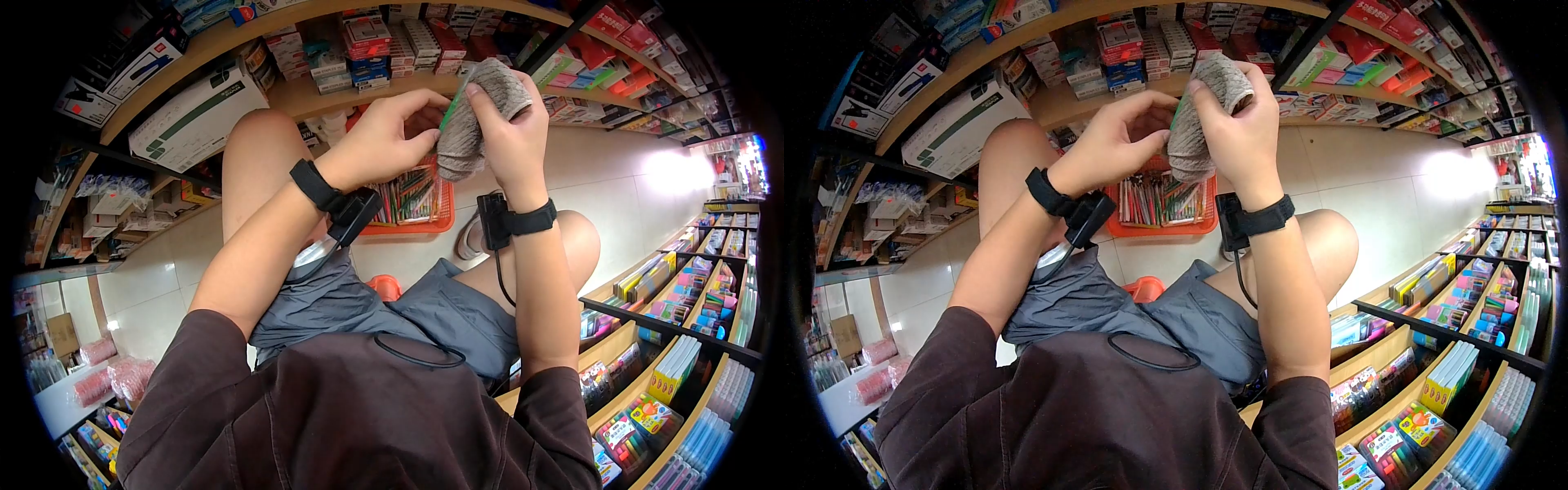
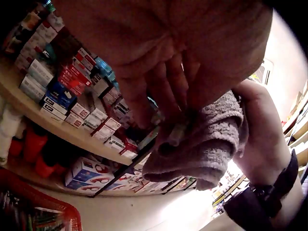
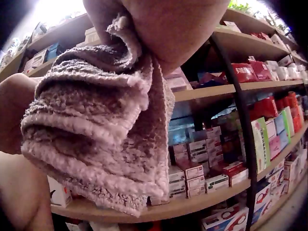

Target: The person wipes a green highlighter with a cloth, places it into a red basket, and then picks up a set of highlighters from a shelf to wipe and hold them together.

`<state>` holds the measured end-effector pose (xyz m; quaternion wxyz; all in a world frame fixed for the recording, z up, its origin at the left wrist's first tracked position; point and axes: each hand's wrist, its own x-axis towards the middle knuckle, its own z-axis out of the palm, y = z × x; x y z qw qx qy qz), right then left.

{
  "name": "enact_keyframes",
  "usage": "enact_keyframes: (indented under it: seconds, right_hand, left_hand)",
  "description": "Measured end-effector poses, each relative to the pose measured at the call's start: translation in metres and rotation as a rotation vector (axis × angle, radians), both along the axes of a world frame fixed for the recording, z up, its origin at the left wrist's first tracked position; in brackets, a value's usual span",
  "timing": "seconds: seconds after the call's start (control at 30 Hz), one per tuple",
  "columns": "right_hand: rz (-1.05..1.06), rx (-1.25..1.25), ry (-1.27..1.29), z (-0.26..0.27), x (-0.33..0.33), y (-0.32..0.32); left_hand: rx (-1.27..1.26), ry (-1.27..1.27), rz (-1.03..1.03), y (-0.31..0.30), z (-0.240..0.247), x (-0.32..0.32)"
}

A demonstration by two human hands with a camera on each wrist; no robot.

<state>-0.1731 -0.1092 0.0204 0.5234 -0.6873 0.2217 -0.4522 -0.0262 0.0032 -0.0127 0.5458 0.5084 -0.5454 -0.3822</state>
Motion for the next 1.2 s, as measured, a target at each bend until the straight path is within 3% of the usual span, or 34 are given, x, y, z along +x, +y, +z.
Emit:
enact_keyframes:
  seconds: [0.27,0.43,0.63,1.03,1.2]
  right_hand:
    - [0.073,0.106,-0.154,0.002,-0.006,-0.016]
    - [0.145,0.145,-0.099,0.003,-0.013,-0.027]
    - [0.121,0.079,0.007,0.003,-0.015,-0.028]
    - [0.108,-0.079,0.180,0.002,-0.017,-0.026]
    - [0.109,-0.190,0.189,-0.004,-0.013,-0.022]
  left_hand:
    - [-0.053,-0.216,0.108,-0.001,0.002,0.005]
    - [-0.222,-0.390,0.256,-0.001,0.004,0.007]
    - [-0.113,-0.458,0.235,0.002,0.005,0.009]
    - [-0.076,-0.323,0.196,0.004,0.004,0.003]
    - [0.090,-0.109,0.111,0.001,0.004,0.001]
